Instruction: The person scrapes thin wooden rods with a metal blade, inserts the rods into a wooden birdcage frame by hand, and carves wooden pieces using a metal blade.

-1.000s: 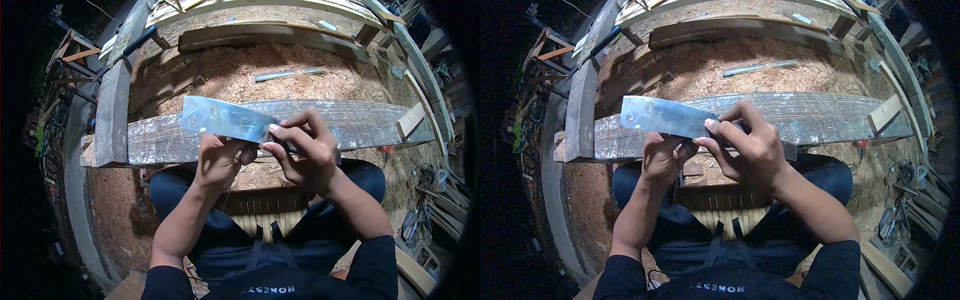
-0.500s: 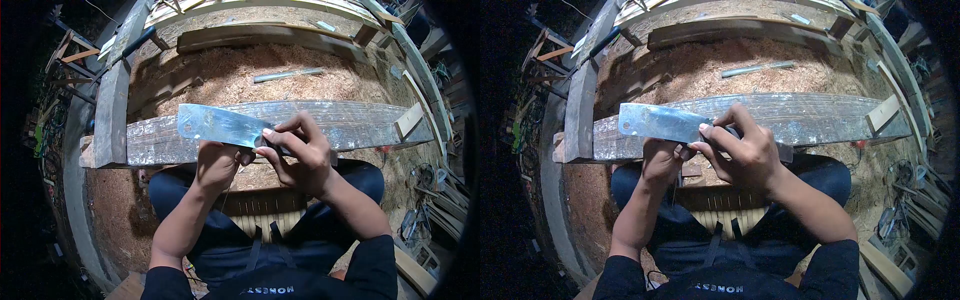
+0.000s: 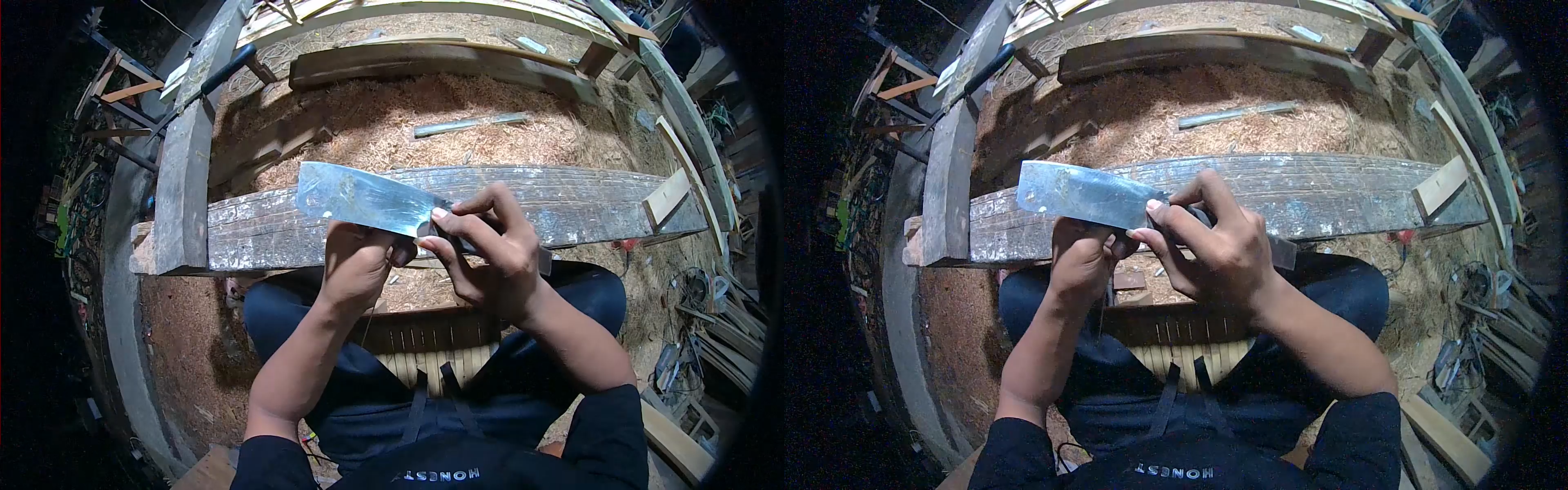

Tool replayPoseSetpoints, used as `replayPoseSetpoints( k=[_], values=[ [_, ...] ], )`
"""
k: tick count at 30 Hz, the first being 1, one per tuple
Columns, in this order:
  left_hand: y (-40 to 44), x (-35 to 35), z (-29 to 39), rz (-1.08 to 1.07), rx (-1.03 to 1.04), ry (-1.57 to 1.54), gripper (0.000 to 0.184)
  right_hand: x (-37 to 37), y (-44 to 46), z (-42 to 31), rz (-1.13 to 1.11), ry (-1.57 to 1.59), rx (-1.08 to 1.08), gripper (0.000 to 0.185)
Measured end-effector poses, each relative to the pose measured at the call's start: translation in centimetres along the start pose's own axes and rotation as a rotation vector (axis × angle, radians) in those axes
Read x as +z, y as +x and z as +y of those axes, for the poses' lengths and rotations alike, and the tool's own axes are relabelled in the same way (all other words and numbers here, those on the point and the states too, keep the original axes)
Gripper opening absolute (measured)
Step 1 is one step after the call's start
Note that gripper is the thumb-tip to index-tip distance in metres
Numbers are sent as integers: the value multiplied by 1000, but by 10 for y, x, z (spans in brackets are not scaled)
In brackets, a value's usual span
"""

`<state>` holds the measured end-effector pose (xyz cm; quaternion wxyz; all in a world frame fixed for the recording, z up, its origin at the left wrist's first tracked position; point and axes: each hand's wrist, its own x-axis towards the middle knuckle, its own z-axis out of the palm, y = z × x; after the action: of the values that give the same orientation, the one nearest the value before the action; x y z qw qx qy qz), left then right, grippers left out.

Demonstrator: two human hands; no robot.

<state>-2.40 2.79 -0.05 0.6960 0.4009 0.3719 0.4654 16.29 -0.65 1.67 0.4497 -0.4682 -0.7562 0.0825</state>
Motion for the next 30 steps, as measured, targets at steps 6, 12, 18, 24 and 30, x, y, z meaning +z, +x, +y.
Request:
replayPoseSetpoints(
  k=[6,12,18,24,30],
  values=[
    [2,-19,-11,-83,-41,-2,15,0,1,-2,0,-20,1,26],
    [2,-6,3,-161,2,9,10,4,0,0,40,-8,43,27],
    [-1,8,-2,123,65,2,13,1,-2,-5,-40,18,9,26],
    [0,3,-11,45,45,35,11,-1,1,-2,-18,21,-18,25],
    [-2,2,1,-128,7,60,11,0,2,3,32,29,-3,23]
  ],
)
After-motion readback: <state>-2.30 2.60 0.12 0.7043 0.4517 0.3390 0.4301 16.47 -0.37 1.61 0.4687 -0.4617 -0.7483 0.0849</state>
